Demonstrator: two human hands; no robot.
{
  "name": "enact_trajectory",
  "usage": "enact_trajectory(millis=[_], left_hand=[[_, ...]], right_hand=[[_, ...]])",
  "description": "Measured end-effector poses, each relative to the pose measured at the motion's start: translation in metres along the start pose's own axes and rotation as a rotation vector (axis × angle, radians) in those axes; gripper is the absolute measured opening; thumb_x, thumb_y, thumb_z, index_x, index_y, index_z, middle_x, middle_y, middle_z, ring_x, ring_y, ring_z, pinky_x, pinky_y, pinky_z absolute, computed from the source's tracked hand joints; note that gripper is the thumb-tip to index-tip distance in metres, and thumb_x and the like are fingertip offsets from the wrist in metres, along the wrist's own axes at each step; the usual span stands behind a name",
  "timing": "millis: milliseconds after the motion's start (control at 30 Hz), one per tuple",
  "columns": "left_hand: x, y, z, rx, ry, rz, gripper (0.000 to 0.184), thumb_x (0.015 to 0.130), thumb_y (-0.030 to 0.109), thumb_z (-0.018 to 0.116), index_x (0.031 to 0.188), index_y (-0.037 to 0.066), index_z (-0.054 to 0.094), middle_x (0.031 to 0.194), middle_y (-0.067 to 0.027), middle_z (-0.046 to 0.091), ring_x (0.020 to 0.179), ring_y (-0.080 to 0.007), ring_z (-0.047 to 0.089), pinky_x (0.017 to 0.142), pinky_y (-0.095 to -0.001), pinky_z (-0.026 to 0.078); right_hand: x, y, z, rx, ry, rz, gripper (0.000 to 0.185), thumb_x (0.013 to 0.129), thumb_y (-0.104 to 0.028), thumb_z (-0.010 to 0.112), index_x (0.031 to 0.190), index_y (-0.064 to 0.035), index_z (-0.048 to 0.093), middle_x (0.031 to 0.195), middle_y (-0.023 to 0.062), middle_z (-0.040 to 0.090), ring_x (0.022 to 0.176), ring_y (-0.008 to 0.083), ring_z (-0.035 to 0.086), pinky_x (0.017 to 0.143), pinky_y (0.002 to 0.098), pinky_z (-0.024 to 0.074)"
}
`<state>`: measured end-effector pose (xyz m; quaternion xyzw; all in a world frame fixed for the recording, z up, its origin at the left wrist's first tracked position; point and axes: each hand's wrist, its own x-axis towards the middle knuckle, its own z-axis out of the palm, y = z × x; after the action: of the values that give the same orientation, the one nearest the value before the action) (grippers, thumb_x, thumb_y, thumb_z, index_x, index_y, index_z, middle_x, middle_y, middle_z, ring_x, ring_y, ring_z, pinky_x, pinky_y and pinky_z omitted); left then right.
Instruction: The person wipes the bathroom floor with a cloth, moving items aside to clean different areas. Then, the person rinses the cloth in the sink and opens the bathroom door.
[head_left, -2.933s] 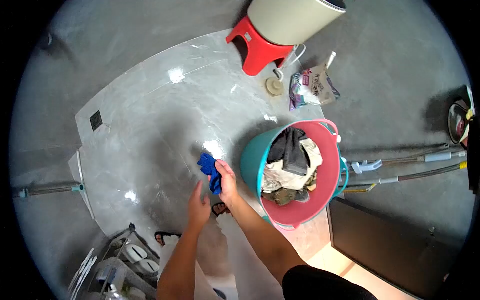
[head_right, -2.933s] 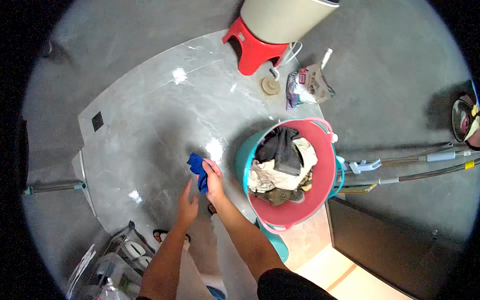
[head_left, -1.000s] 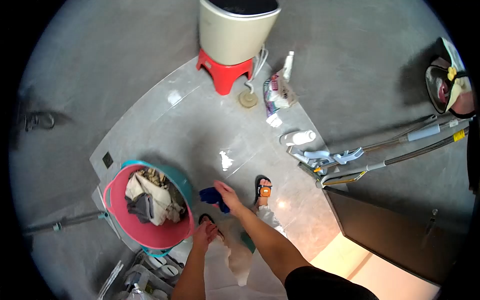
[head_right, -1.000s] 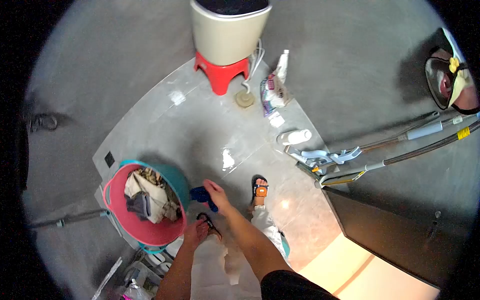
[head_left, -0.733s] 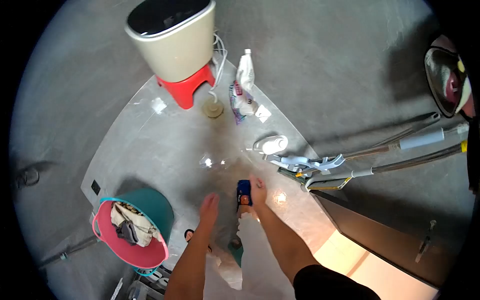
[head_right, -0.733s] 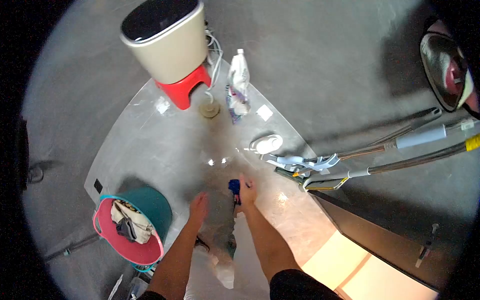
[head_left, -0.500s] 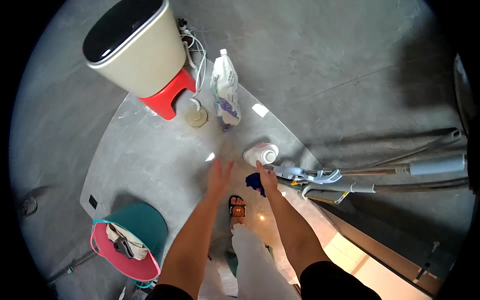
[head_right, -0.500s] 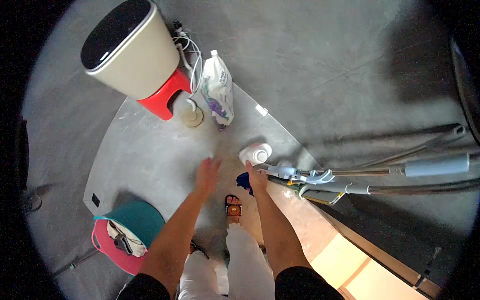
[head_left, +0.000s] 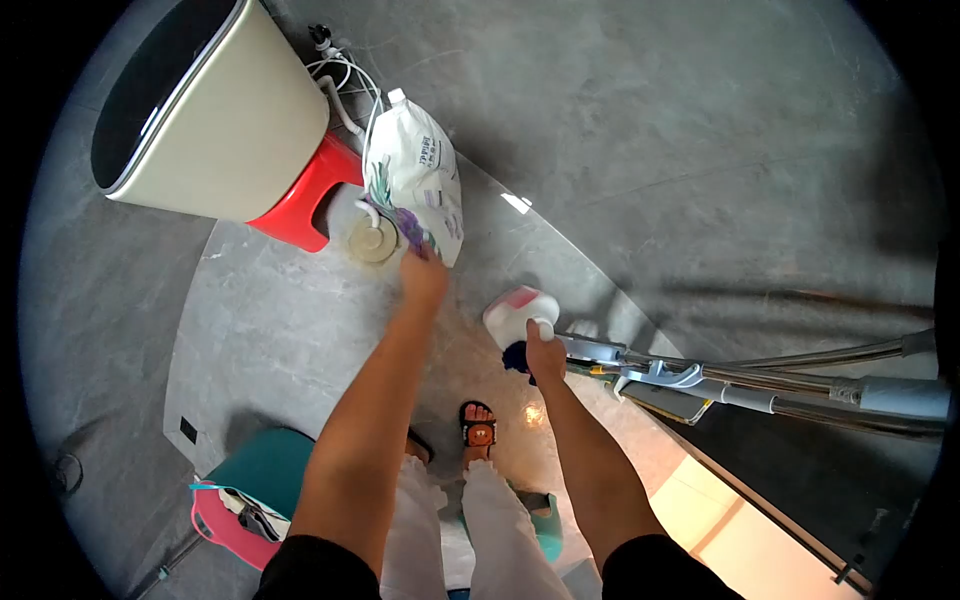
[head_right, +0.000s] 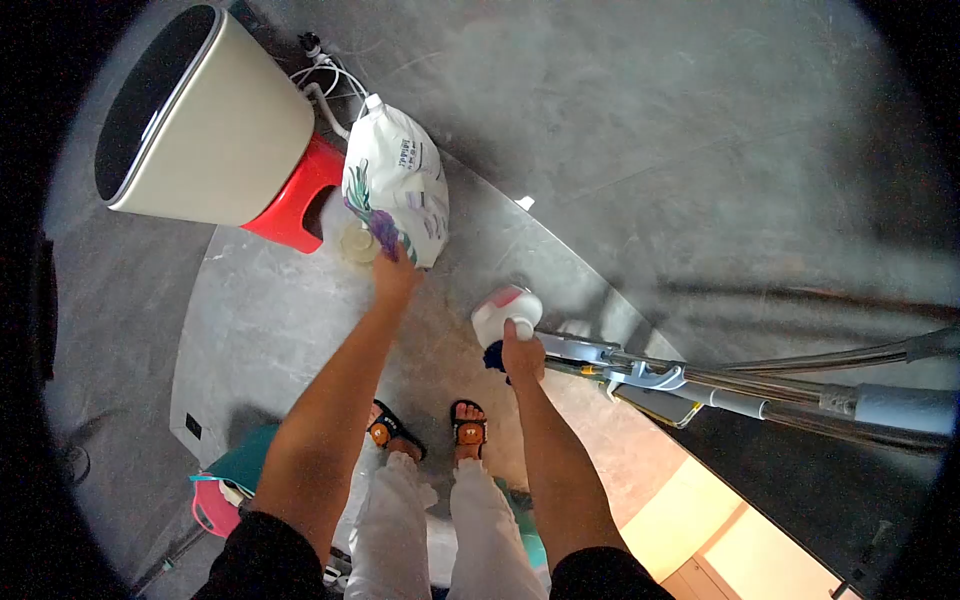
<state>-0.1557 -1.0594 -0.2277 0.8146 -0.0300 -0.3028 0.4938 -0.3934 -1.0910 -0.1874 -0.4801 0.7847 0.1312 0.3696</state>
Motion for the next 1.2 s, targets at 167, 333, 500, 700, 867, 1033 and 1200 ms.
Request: enact_trajectory(millis=[167, 333, 500, 700, 867, 1033, 1200], left_hand=[[-0.050, -0.020, -0.090, 0.078, 0.015, -0.061, 0.030, 0.097, 0.022, 0.053, 0.099, -0.006, 0.061, 0.088, -0.0236, 0.065, 0.079, -0.0347, 0.064, 0.073, -0.0407, 0.048], [-0.085, -0.062, -0.195, -0.088, 0.016, 0.051, 0.022, 0.100, 0.009, 0.048, 0.112, -0.004, 0.061, 0.088, -0.0138, 0.068, 0.080, -0.0187, 0.063, 0.075, -0.0293, 0.048], [-0.115, -0.059, -0.302, 0.203, 0.044, 0.075, 0.028, 0.101, 0.008, 0.046, 0.123, -0.003, 0.059, 0.095, -0.0165, 0.069, 0.087, -0.0159, 0.062, 0.079, -0.0295, 0.049], [-0.111, -0.138, -0.406, 0.055, 0.449, 0.116, 0.033, 0.104, 0.020, 0.046, 0.121, -0.005, 0.060, 0.105, -0.0154, 0.068, 0.096, -0.0183, 0.062, 0.084, -0.0300, 0.049], [-0.108, -0.206, -0.479, -0.163, 0.620, -0.113, 0.033, 0.103, 0.021, 0.050, 0.121, -0.006, 0.057, 0.111, -0.0137, 0.064, 0.100, -0.0188, 0.060, 0.083, -0.0302, 0.049], [-0.124, -0.242, -0.499, -0.142, 0.512, -0.213, 0.036, 0.102, 0.019, 0.052, 0.129, -0.004, 0.051, 0.119, -0.0131, 0.061, 0.105, -0.0197, 0.058, 0.089, -0.0302, 0.046], [-0.142, -0.238, -0.471, -0.221, 0.553, -0.175, 0.045, 0.099, 0.018, 0.055, 0.138, -0.003, 0.043, 0.128, -0.0121, 0.056, 0.113, -0.0189, 0.054, 0.095, -0.0310, 0.043]], right_hand=[[-0.036, -0.001, 0.028, -0.196, -0.004, -0.376, 0.065, 0.078, -0.060, 0.063, 0.109, -0.0031, 0.067, 0.105, 0.0216, 0.069, 0.101, 0.0368, 0.066, 0.086, 0.0447, 0.0502], [-0.083, -0.038, 0.100, -0.372, -0.145, -0.562, 0.066, 0.078, -0.058, 0.064, 0.108, 0.0007, 0.067, 0.101, 0.0221, 0.069, 0.092, 0.0369, 0.068, 0.082, 0.0451, 0.0513], [-0.153, -0.059, 0.189, -0.384, -0.312, -0.667, 0.068, 0.080, -0.056, 0.063, 0.110, 0.0053, 0.063, 0.097, 0.0241, 0.069, 0.089, 0.0375, 0.068, 0.078, 0.0464, 0.0523], [-0.245, -0.093, 0.268, -0.512, -0.392, -0.800, 0.061, 0.082, -0.051, 0.065, 0.110, 0.0034, 0.062, 0.089, 0.0207, 0.070, 0.083, 0.0351, 0.069, 0.072, 0.0448, 0.0538], [-0.289, -0.107, 0.341, -0.518, -0.392, -1.046, 0.065, 0.081, -0.048, 0.068, 0.119, 0.0035, 0.057, 0.085, 0.0160, 0.070, 0.076, 0.0332, 0.070, 0.067, 0.0443, 0.0545], [-0.318, -0.112, 0.365, -0.582, -0.537, -1.151, 0.072, 0.078, -0.043, 0.072, 0.128, 0.0037, 0.051, 0.093, 0.0178, 0.070, 0.082, 0.0337, 0.070, 0.070, 0.0449, 0.0546], [-0.310, -0.093, 0.356, -0.390, -0.631, -1.094, 0.058, 0.081, -0.034, 0.073, 0.128, -0.0063, 0.054, 0.102, 0.0189, 0.069, 0.098, 0.0361, 0.066, 0.082, 0.0450, 0.0529]])
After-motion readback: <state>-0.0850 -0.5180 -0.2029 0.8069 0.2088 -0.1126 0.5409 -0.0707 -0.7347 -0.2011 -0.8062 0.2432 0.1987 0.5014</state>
